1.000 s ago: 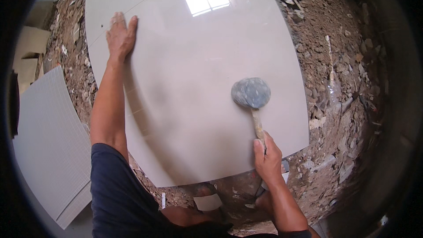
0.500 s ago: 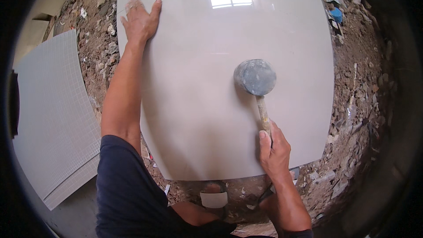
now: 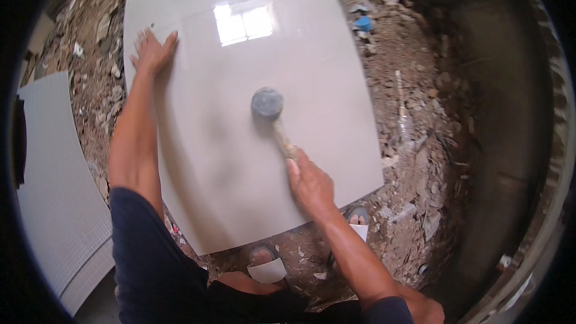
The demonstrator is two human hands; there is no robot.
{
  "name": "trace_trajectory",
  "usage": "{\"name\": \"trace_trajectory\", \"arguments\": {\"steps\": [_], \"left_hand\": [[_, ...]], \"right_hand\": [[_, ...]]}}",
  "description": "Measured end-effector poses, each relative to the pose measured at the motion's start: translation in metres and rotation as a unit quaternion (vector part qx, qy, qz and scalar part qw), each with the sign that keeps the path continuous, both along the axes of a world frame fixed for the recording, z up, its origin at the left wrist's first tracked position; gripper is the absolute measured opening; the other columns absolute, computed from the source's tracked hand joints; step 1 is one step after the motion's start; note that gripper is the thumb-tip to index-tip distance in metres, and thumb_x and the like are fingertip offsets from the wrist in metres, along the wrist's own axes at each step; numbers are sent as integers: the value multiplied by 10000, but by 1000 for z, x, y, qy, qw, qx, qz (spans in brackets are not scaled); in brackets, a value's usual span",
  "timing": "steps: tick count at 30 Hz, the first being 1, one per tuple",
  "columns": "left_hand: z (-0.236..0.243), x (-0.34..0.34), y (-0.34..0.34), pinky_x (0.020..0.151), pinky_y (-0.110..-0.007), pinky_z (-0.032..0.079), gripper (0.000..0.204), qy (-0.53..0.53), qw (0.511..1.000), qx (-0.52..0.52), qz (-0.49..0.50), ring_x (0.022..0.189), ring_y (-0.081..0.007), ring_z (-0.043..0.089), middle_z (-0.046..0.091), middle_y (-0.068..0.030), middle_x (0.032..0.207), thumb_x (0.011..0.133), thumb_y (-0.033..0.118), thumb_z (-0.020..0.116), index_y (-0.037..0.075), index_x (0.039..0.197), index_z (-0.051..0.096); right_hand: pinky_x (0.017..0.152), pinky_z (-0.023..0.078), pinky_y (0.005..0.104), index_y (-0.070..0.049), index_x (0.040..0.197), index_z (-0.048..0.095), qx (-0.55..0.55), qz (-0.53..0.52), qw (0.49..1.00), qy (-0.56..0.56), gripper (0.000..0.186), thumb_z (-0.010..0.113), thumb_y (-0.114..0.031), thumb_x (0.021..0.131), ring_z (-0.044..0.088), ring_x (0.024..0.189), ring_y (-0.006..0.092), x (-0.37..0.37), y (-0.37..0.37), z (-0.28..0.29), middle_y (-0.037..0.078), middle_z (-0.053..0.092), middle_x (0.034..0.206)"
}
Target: The person scoops cement from a bucket with a trowel and spreads it on the floor. They place a large white tile onto the cement and tap it with a rubber mallet to level and secure it.
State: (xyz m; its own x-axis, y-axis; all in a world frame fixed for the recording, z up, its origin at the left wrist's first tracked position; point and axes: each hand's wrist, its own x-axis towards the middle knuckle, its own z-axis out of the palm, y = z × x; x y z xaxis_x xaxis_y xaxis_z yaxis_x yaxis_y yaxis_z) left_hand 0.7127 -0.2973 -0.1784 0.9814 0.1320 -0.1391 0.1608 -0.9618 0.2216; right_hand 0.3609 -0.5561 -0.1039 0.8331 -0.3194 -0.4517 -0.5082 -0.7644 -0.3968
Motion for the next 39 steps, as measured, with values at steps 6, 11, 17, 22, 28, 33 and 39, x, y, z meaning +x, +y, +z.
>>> {"name": "trace_trajectory", "arguments": {"steps": [6, 11, 17, 22, 28, 33, 39], "left_hand": [[35, -256, -67, 1153, -609, 9, 924, -57, 971, -21, -233, 1479, -399, 66, 175, -238, 1576, 857, 531, 610, -51, 1485, 262], [18, -359, -87, 1150, -610, 11, 1061, 89, 963, -110, -227, 1480, -387, 74, 184, -269, 1561, 758, 572, 707, -56, 1481, 252], [13, -361, -81, 1178, -569, 11, 1096, 70, 966, -123, -218, 1490, -336, 78, 151, -202, 1592, 751, 629, 681, -3, 1511, 209], [11, -367, -76, 1189, -546, 23, 1078, 61, 967, -123, -213, 1494, -309, 67, 148, -168, 1600, 763, 641, 660, 19, 1518, 208], [9, -368, -74, 1181, -560, 16, 1076, 41, 963, -135, -230, 1492, -339, 39, 134, -195, 1595, 775, 653, 634, 1, 1515, 204], [10, -368, -75, 1180, -563, 18, 1078, 47, 962, -138, -230, 1493, -337, 38, 136, -193, 1595, 775, 651, 636, 1, 1516, 200], [7, -368, -75, 1180, -567, 30, 1079, 46, 963, -134, -229, 1492, -335, 43, 143, -190, 1595, 772, 649, 640, 1, 1515, 202]], "right_hand": [[673, 513, 493, -124, 1263, 550, -14, 13, 998, -62, 351, 507, -330, 983, 652, 766, 419, -4, -2, -1, 205, 677, 846], [726, 509, 492, -94, 1265, 547, -2, 36, 997, -74, 374, 493, -337, 985, 653, 828, 414, -13, -15, -17, 221, 676, 912], [870, 500, 462, -96, 1301, 564, 12, 46, 995, -84, 412, 529, -322, 958, 653, 960, 383, -24, -25, -6, 205, 671, 1069], [767, 517, 413, -105, 1275, 609, 15, 97, 987, -125, 388, 584, -304, 943, 667, 841, 334, -51, -41, 3, 165, 680, 959], [636, 497, 428, -144, 1268, 621, -69, 167, 961, -207, 374, 642, -277, 918, 624, 684, 302, -71, -53, -2, 123, 604, 779], [611, 493, 433, -151, 1281, 610, -97, 167, 961, -199, 391, 647, -287, 916, 616, 664, 296, -74, -54, -8, 113, 585, 758], [624, 495, 437, -143, 1279, 611, -100, 159, 959, -211, 387, 644, -280, 919, 622, 677, 300, -73, -50, -10, 117, 593, 778]]}}
